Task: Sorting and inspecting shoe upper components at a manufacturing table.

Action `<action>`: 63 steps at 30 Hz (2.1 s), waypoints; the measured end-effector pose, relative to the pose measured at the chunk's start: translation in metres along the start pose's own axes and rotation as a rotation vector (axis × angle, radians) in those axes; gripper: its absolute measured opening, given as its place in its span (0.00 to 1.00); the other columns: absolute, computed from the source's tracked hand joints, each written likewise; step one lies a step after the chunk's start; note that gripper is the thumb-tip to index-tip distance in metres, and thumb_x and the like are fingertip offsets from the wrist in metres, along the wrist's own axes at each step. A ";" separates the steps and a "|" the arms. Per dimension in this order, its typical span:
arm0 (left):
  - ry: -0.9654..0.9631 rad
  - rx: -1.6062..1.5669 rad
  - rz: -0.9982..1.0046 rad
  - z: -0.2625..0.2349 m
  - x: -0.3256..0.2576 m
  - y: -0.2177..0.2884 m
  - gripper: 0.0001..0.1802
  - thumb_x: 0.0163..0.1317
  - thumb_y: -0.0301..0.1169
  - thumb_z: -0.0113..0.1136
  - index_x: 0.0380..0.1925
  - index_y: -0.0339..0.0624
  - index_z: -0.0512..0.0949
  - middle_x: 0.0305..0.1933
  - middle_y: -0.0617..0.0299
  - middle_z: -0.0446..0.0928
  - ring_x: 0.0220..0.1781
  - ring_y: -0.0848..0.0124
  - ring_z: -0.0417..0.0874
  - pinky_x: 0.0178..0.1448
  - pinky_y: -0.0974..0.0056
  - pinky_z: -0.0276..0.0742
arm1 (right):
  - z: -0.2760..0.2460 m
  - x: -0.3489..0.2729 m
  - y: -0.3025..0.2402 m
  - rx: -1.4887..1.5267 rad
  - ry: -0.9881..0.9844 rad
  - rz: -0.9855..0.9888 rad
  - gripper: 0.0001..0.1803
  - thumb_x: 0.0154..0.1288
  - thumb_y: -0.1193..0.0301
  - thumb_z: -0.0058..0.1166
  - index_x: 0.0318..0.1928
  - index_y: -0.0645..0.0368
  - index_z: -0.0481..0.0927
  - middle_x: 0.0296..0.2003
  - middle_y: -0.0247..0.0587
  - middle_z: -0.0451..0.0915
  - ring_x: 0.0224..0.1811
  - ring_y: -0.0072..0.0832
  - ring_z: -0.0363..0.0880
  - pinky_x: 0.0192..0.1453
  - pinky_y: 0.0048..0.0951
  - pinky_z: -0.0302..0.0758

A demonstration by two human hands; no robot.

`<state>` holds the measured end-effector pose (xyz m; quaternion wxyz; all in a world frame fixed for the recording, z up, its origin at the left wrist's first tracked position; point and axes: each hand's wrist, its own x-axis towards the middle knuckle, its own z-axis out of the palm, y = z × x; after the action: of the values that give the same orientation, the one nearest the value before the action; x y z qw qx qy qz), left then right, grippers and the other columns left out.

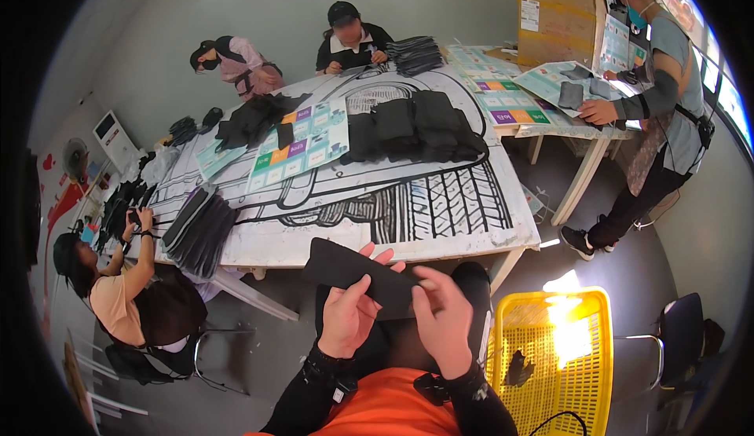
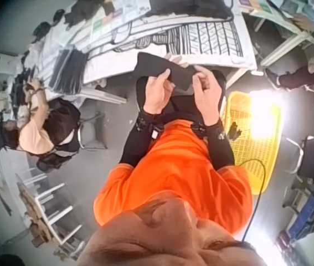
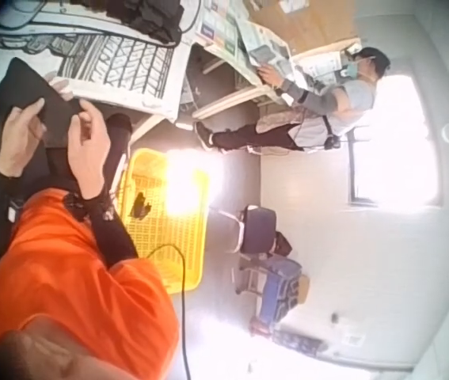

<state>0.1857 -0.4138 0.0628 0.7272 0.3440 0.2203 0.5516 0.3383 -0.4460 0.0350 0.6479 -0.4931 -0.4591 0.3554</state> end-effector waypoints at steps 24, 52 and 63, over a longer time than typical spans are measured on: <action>0.200 0.086 0.058 -0.041 -0.016 0.024 0.32 0.67 0.21 0.46 0.73 0.28 0.62 0.62 0.40 0.78 0.67 0.48 0.80 0.73 0.48 0.75 | -0.188 -0.027 0.048 -1.455 -0.414 -0.102 0.17 0.67 0.57 0.57 0.31 0.56 0.88 0.21 0.43 0.82 0.27 0.39 0.84 0.37 0.43 0.81; 0.172 0.056 0.034 -0.037 -0.006 0.018 0.30 0.71 0.20 0.46 0.73 0.30 0.61 0.62 0.44 0.79 0.69 0.47 0.79 0.71 0.47 0.77 | -0.051 -0.019 -0.142 1.157 -1.433 -0.495 0.41 0.80 0.44 0.45 0.56 0.80 0.80 0.20 0.40 0.73 0.19 0.30 0.69 0.29 0.33 0.68; 0.141 -0.107 0.047 -0.019 -0.011 0.028 0.30 0.74 0.21 0.45 0.76 0.33 0.58 0.67 0.42 0.75 0.72 0.49 0.76 0.75 0.49 0.74 | -0.005 0.007 -0.065 -0.355 -0.320 -0.955 0.21 0.69 0.69 0.58 0.59 0.62 0.82 0.31 0.41 0.86 0.31 0.42 0.83 0.40 0.41 0.81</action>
<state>0.1513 -0.4151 0.0705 0.7141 0.2701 0.2328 0.6024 0.3459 -0.4584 0.0992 0.5660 -0.2711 -0.7785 0.0086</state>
